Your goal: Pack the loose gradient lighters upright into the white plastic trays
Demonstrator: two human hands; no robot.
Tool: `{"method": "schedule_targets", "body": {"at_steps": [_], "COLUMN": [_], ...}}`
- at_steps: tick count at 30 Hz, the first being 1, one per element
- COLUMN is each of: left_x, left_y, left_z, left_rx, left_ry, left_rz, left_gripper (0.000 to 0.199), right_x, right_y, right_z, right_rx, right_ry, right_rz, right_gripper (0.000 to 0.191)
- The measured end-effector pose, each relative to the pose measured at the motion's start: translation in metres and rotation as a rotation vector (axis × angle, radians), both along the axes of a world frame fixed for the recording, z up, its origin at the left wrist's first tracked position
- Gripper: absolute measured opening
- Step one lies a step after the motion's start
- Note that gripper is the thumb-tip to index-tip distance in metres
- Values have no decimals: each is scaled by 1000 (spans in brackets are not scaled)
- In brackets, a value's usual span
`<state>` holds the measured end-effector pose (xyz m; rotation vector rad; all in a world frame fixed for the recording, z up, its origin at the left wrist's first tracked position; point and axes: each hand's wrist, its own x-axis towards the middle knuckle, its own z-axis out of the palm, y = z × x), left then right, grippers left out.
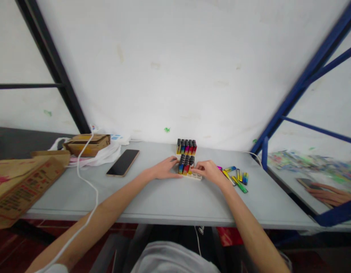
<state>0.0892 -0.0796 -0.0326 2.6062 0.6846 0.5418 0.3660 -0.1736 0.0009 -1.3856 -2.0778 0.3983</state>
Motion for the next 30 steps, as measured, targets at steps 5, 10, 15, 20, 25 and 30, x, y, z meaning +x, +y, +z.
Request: {"method": "schedule_targets", "body": {"at_steps": [5,10,15,20,25,30], "left_x": [-1,-1,-1,-2,-1,-1], "left_y": [2,1,1,2,1,0], "left_z": [-1,0,-1,-1,0,1], "left_rx": [22,31,21,37,23,18], "left_ry": [15,36,35,55,63,33], "left_rz": [-1,5,18,21,21,22], "left_gripper": [77,78,79,79,80,77], "right_x": [37,84,108,112,107,95], "right_y": [2,2,-7,-7,-1,0], "right_z": [7,8,6,0,-6,-3], "right_rx": [145,124,-44,-211,-212,-84], "right_ry": [66,-25,-78,-110,-111,-46], "right_rz": [-248,-336,-257,-255,-268,-245], "right_gripper": [47,22,16,14,12,18]}}
